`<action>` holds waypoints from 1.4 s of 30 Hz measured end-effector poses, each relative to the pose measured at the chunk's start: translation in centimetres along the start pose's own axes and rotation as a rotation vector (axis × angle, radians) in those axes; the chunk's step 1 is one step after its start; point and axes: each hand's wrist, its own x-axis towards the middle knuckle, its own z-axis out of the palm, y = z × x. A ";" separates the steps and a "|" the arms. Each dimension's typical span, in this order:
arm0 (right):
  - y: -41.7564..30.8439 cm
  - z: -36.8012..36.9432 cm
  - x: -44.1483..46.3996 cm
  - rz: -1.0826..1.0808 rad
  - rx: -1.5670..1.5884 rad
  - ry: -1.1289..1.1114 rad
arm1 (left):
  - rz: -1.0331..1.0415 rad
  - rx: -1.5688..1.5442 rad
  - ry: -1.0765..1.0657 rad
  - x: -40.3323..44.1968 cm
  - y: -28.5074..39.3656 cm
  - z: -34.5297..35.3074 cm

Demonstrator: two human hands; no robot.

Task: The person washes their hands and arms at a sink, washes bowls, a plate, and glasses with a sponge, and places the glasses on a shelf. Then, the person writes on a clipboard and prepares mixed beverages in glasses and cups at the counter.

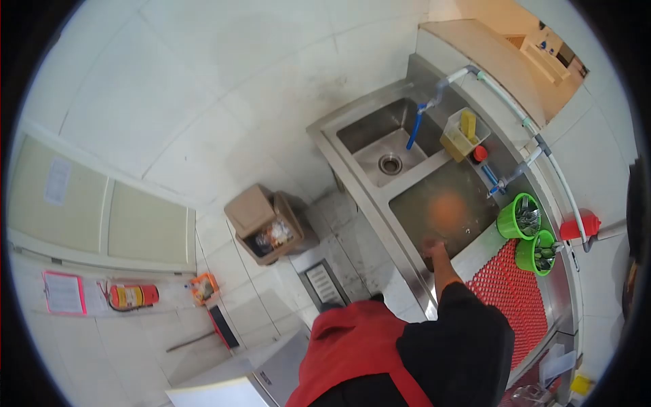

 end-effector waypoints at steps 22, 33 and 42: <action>7.4 10.8 -3.6 -0.492 -1.268 1.127 | 1.941 1.155 -0.368 2.2 54.0 47.0; 17.7 45.5 13.7 -0.230 -1.046 0.754 | 2.555 1.202 -0.443 1.7 51.1 82.3; 13.0 20.2 -0.6 -0.405 -1.597 1.950 | 0.485 1.194 -0.815 3.5 36.6 82.0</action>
